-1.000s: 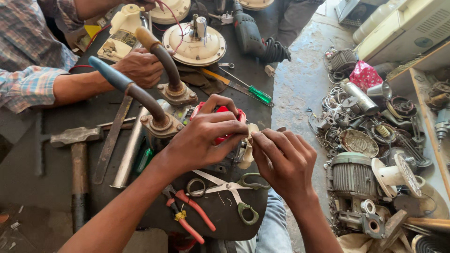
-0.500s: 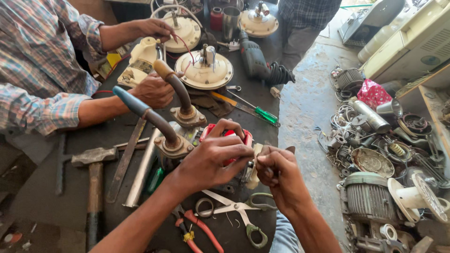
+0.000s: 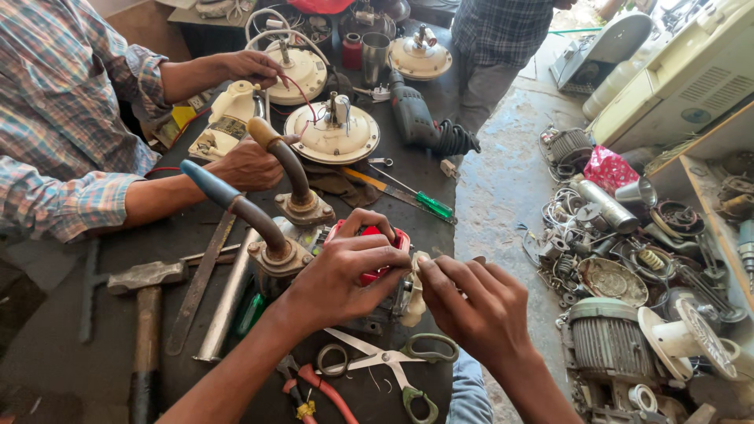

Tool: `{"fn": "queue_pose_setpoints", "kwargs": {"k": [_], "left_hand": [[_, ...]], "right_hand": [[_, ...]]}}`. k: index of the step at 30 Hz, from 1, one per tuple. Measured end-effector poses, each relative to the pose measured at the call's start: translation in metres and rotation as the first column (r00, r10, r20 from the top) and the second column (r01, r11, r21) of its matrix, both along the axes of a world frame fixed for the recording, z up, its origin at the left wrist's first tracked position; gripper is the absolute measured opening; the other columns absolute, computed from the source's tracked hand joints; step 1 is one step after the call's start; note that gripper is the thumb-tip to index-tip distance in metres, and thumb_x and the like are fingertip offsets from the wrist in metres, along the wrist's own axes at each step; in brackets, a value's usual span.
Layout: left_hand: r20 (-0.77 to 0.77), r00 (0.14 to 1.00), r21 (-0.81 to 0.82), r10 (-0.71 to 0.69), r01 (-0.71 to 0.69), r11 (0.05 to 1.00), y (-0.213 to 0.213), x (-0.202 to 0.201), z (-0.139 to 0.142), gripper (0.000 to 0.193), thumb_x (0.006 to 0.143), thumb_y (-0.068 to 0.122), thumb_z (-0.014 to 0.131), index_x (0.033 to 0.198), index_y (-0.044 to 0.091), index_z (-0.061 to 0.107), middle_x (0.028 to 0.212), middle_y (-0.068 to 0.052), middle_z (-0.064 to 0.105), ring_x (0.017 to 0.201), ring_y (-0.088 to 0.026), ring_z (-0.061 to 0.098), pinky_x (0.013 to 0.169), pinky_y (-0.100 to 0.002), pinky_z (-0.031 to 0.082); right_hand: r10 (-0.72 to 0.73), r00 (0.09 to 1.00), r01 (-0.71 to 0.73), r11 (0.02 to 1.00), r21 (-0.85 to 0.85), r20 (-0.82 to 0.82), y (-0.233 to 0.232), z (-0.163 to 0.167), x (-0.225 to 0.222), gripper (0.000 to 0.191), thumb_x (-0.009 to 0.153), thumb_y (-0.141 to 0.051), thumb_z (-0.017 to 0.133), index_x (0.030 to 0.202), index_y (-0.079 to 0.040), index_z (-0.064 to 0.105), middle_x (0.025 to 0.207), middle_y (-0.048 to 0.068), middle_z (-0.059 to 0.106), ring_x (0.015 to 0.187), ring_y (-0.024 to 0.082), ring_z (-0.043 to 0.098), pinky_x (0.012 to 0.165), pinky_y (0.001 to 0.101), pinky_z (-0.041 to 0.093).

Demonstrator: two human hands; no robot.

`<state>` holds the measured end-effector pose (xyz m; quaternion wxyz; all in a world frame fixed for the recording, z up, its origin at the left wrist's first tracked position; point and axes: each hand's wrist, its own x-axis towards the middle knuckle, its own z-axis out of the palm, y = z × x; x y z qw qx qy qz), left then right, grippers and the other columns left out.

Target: The person manipulates wires and small components on a workbench, using pliers and scissors to cut and adjust parts of an electrical device. Another person works nearby on a similar component.

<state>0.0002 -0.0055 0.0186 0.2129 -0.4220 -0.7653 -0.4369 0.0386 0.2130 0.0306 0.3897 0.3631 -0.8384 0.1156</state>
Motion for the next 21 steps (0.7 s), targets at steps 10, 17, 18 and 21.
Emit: {"fn": "queue_pose_setpoints", "kwargs": {"k": [10, 17, 18, 21], "left_hand": [[-0.047, 0.999, -0.022, -0.008, 0.007, 1.0, 0.001, -0.001, -0.005, 0.015, 0.084, 0.009, 0.079, 0.098, 0.008, 0.073, 0.089, -0.005, 0.071, 0.109, -0.029, 0.06, 0.095, -0.041, 0.05], [-0.021, 1.0, -0.02, -0.017, 0.017, 1.0, 0.001, 0.0, -0.003, 0.016, 0.084, 0.009, 0.079, 0.099, 0.008, 0.074, 0.089, -0.005, 0.071, 0.109, -0.029, 0.06, 0.094, -0.04, 0.05], [-0.009, 1.0, -0.014, -0.02, 0.02, 1.0, 0.0, 0.0, -0.002, 0.016, 0.085, 0.009, 0.079, 0.1, 0.008, 0.073, 0.09, -0.005, 0.071, 0.11, -0.029, 0.06, 0.094, -0.04, 0.05], [0.0, 1.0, -0.003, -0.026, 0.026, 1.0, 0.0, 0.0, -0.001, 0.016, 0.086, 0.009, 0.079, 0.101, 0.008, 0.074, 0.091, -0.006, 0.071, 0.11, -0.029, 0.059, 0.095, -0.04, 0.05]], "right_hand": [[0.429, 0.474, 0.481, 0.606, -0.634, 0.769, -0.008, -0.06, -0.012, 0.013, 0.089, -0.005, 0.066, 0.076, 0.0, 0.066, 0.061, 0.003, 0.055, 0.052, 0.01, 0.046, 0.045, 0.0274, 0.033], [0.644, 0.309, 0.502, 0.515, -0.695, 0.7, 0.0, -0.05, -0.015, 0.01, 0.09, -0.007, 0.069, 0.085, 0.001, 0.067, 0.064, -0.001, 0.056, 0.052, 0.008, 0.049, 0.046, 0.0265, 0.038], [0.372, 0.472, 0.42, 0.702, -0.575, 0.799, -0.001, -0.043, -0.009, 0.009, 0.088, -0.01, 0.072, 0.087, -0.002, 0.071, 0.065, 0.001, 0.063, 0.053, 0.01, 0.054, 0.048, 0.0276, 0.042], [0.035, 0.87, 0.132, 0.945, -0.3, 0.492, 0.003, -0.016, 0.003, 0.02, 0.081, -0.013, 0.078, 0.099, -0.006, 0.072, 0.083, 0.006, 0.07, 0.066, 0.018, 0.065, 0.058, 0.0313, 0.05]]}}
